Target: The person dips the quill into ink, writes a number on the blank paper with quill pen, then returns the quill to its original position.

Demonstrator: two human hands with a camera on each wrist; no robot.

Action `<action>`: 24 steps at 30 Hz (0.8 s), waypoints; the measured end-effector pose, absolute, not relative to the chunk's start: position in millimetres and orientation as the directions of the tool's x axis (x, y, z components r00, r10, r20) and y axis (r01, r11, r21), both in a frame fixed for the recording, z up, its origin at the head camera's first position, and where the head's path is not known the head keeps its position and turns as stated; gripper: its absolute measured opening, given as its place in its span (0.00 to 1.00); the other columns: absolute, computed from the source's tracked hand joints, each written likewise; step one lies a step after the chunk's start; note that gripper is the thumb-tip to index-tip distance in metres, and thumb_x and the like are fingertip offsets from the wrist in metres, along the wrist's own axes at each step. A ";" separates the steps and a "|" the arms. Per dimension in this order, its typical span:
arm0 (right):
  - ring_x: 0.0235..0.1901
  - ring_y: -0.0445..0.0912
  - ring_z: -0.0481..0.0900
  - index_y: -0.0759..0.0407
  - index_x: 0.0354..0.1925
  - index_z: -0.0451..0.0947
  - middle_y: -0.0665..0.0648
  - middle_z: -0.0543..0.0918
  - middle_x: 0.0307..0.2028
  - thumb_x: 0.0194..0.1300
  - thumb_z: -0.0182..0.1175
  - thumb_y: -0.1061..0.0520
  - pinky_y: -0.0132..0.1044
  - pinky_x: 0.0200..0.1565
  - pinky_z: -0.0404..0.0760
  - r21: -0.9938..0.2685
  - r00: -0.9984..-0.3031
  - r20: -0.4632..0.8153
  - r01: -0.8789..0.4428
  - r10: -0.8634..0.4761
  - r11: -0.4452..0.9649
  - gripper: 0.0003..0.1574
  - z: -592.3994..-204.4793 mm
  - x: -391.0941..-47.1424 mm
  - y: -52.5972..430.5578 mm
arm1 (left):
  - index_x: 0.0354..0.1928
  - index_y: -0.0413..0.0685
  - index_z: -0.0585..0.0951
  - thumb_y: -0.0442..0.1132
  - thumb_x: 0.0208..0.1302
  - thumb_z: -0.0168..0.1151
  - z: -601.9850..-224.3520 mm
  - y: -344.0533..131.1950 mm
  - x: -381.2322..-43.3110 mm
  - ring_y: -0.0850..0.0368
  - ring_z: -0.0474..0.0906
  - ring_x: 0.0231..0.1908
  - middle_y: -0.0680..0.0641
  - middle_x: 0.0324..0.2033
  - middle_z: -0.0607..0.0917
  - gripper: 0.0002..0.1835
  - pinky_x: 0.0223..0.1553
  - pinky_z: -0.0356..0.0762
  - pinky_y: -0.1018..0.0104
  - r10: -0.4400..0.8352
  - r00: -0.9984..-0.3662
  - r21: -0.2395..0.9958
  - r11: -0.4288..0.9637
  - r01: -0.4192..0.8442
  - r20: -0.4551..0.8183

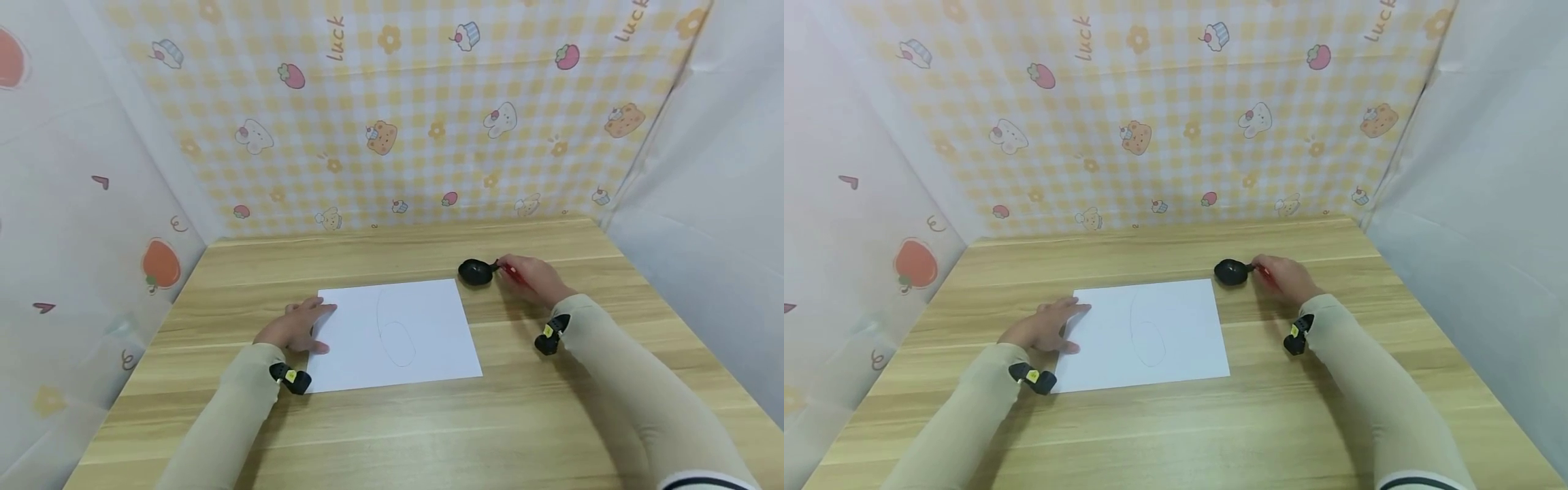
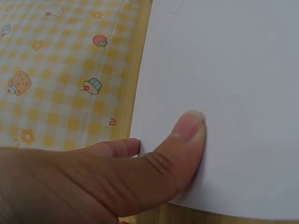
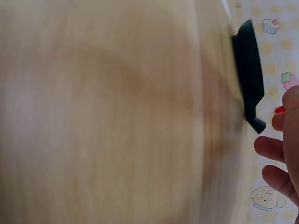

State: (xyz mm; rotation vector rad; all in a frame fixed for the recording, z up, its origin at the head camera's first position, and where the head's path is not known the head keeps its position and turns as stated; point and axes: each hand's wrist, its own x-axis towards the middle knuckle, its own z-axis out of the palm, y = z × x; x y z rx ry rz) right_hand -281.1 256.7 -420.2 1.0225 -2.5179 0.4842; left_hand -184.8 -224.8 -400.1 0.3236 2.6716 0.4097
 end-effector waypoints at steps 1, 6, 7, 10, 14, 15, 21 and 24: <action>0.35 0.56 0.84 0.66 0.46 0.77 0.63 0.85 0.38 0.59 0.61 0.72 0.52 0.38 0.82 -0.165 -0.678 0.443 -0.705 -0.587 0.689 0.14 -419.7 -280.0 257.4 | 0.73 0.51 0.62 0.46 0.55 0.73 -399.9 -224.5 -184.6 0.30 0.49 0.66 0.37 0.73 0.51 0.45 0.58 0.59 0.31 0.284 -0.887 0.330 0.930 0.162 -0.365; 0.44 0.58 0.83 0.63 0.52 0.75 0.64 0.84 0.46 0.60 0.59 0.75 0.55 0.46 0.80 -0.115 -0.764 0.306 -0.622 -0.568 0.775 0.23 -421.1 -279.9 260.6 | 0.73 0.52 0.62 0.45 0.55 0.73 -399.4 -224.0 -184.8 0.30 0.49 0.66 0.38 0.73 0.51 0.45 0.58 0.60 0.32 0.278 -0.889 0.326 0.932 0.158 -0.365; 0.43 0.58 0.83 0.62 0.53 0.75 0.64 0.84 0.46 0.59 0.59 0.76 0.54 0.46 0.80 -0.109 -0.771 0.287 -0.615 -0.568 0.781 0.24 -422.0 -280.9 261.5 | 0.73 0.52 0.62 0.45 0.55 0.73 -399.4 -223.9 -184.9 0.30 0.49 0.66 0.38 0.74 0.51 0.45 0.58 0.60 0.32 0.278 -0.889 0.328 0.932 0.157 -0.365; 0.38 0.54 0.83 0.60 0.52 0.75 0.61 0.85 0.43 0.55 0.61 0.77 0.52 0.42 0.82 -0.098 -0.773 0.256 -0.618 -0.581 0.780 0.27 -425.5 -284.6 264.9 | 0.73 0.52 0.62 0.45 0.55 0.73 -400.1 -223.9 -185.2 0.30 0.49 0.66 0.38 0.74 0.51 0.45 0.58 0.60 0.31 0.279 -0.887 0.331 0.931 0.155 -0.367; 0.33 0.51 0.83 0.57 0.49 0.76 0.58 0.85 0.39 0.54 0.63 0.76 0.47 0.38 0.84 -0.073 -0.754 0.250 -0.640 -0.608 0.765 0.27 -428.4 -288.8 267.8 | 0.73 0.52 0.62 0.45 0.54 0.74 -401.3 -224.0 -185.6 0.30 0.49 0.66 0.38 0.73 0.51 0.46 0.58 0.60 0.31 0.275 -0.886 0.335 0.931 0.148 -0.373; 0.33 0.51 0.83 0.56 0.49 0.77 0.58 0.86 0.39 0.54 0.63 0.76 0.47 0.37 0.84 -0.066 -0.746 0.255 -0.648 -0.615 0.759 0.26 -428.4 -289.2 267.7 | 0.73 0.52 0.62 0.45 0.54 0.74 -401.6 -224.1 -185.7 0.30 0.49 0.66 0.38 0.73 0.51 0.46 0.58 0.61 0.31 0.273 -0.887 0.333 0.931 0.146 -0.374; 0.36 0.54 0.85 0.57 0.49 0.79 0.61 0.86 0.44 0.54 0.64 0.75 0.48 0.37 0.83 -0.008 -0.694 0.290 -0.691 -0.659 0.723 0.25 -426.0 -290.4 264.0 | 0.73 0.53 0.62 0.45 0.54 0.74 -401.3 -224.8 -186.6 0.31 0.48 0.67 0.39 0.74 0.50 0.46 0.58 0.60 0.32 0.259 -0.889 0.333 0.934 0.130 -0.377; 0.38 0.54 0.85 0.57 0.50 0.80 0.60 0.85 0.46 0.57 0.63 0.74 0.48 0.38 0.83 0.001 -0.702 0.272 -0.684 -0.658 0.730 0.24 -425.5 -292.3 263.2 | 0.73 0.52 0.62 0.45 0.54 0.74 -401.3 -225.0 -187.0 0.31 0.48 0.66 0.39 0.74 0.51 0.46 0.58 0.60 0.31 0.259 -0.890 0.336 0.933 0.130 -0.376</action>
